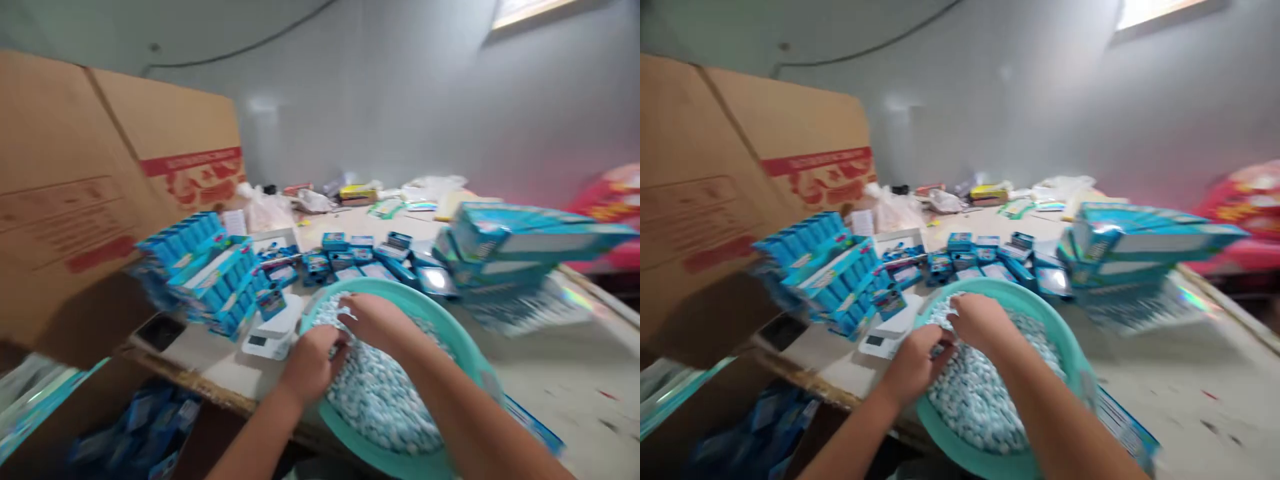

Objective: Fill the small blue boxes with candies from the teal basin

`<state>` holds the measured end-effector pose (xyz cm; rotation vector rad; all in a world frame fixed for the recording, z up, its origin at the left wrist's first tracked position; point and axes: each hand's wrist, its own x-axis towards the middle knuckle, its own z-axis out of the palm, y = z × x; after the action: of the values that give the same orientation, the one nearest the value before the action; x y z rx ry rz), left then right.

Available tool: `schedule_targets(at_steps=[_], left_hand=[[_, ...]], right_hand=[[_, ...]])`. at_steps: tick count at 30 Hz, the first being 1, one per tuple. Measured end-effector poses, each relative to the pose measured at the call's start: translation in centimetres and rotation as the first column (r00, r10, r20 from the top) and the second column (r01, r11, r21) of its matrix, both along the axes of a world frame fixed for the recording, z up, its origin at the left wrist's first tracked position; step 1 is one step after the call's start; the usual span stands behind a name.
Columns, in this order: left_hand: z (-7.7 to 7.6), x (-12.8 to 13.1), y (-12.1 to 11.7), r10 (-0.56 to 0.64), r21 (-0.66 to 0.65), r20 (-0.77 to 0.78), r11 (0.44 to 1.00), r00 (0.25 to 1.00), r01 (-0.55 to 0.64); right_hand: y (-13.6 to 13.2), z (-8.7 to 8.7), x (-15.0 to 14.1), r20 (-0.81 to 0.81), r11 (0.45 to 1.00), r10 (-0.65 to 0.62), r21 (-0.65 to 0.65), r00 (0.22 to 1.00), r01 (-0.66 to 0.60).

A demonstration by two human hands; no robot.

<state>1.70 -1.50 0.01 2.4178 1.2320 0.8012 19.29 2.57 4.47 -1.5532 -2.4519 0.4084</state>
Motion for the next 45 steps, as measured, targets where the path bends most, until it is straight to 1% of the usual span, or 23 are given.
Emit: schedule_targets(at_steps=[2,3,5,7,9,12,14,15,18,19,21,25,27,31,35,39,42,45], left_hand=[[0.3,0.0,0.4,0.007,-0.028,0.053,1.0,0.999,-0.005],[0.3,-0.3,0.6,0.01,-0.004,0.074,1.0,0.997,-0.01],[0.4,-1.5,1.4,0.03,0.114,0.111,0.993,0.993,-0.043],[0.7,-3.8,2.7,0.129,0.262,0.145,0.951,0.981,-0.164],[1.4,-7.0,4.5,0.259,0.35,0.166,0.887,0.952,-0.302],[2.7,-11.7,7.0,0.359,0.398,0.17,0.827,0.918,-0.397],[3.4,-13.7,7.9,0.406,0.404,0.169,0.803,0.898,-0.439],[3.5,-14.2,8.1,0.432,0.392,0.171,0.795,0.886,-0.463],[3.3,-14.3,8.3,0.484,0.274,0.188,0.81,0.855,-0.519],[3.2,-14.1,8.5,0.491,0.225,0.191,0.821,0.85,-0.525],[2.8,-13.6,9.2,0.499,0.174,0.192,0.83,0.845,-0.53],[2.7,-13.0,11.2,0.499,0.143,0.184,0.839,0.847,-0.525],[2.8,-12.9,12.0,0.491,0.141,0.169,0.846,0.854,-0.514],[2.8,-13.0,13.0,0.473,0.143,0.106,0.864,0.875,-0.484],[2.6,-13.6,13.0,0.471,0.139,0.006,0.873,0.882,-0.467],[2.5,-14.1,12.1,0.463,0.121,-0.073,0.883,0.883,-0.453],[2.5,-14.3,11.5,0.484,0.107,-0.169,0.875,0.859,-0.472],[2.7,-14.3,11.5,0.503,0.103,-0.25,0.863,0.827,-0.494]], right_hand=[[0.5,-0.1,0.4,0.02,0.997,-0.052,-0.048,0.998,0.053],[0.6,-0.2,0.5,0.038,0.995,-0.06,-0.08,0.997,0.063],[0.6,-0.4,0.5,0.055,0.99,-0.062,-0.121,0.997,0.068],[0.4,-0.5,0.3,0.052,0.99,-0.056,-0.13,0.997,0.063],[0.3,-0.7,0.2,0.028,0.991,-0.048,-0.122,0.998,0.051],[0.1,-0.8,0.4,-0.007,0.991,-0.049,-0.126,0.999,0.048],[0.0,-0.9,0.6,-0.028,0.989,-0.047,-0.139,0.999,0.042],[0.0,-1.0,0.7,-0.035,0.988,-0.043,-0.151,0.998,0.037],[0.1,-1.8,0.9,-0.055,0.982,-0.038,-0.186,0.998,0.027],[0.2,-2.0,1.0,-0.059,0.98,-0.044,-0.196,0.997,0.031],[0.4,-2.3,1.1,-0.063,0.975,-0.049,-0.221,0.997,0.034],[0.5,-2.0,0.9,-0.053,0.969,-0.037,-0.247,0.998,0.023],[0.4,-1.7,0.8,-0.046,0.966,-0.051,-0.256,0.998,0.038],[0.2,-1.6,0.8,-0.052,0.957,-0.089,-0.282,0.995,0.071],[0.1,-1.2,1.0,-0.06,0.944,-0.088,-0.325,0.994,0.064],[0.0,-0.8,1.0,-0.052,0.934,-0.092,-0.349,0.994,0.068],[0.0,-0.9,1.0,-0.052,0.94,-0.087,-0.336,0.995,0.065],[0.0,-1.1,1.0,-0.049,0.943,-0.077,-0.329,0.996,0.056]])
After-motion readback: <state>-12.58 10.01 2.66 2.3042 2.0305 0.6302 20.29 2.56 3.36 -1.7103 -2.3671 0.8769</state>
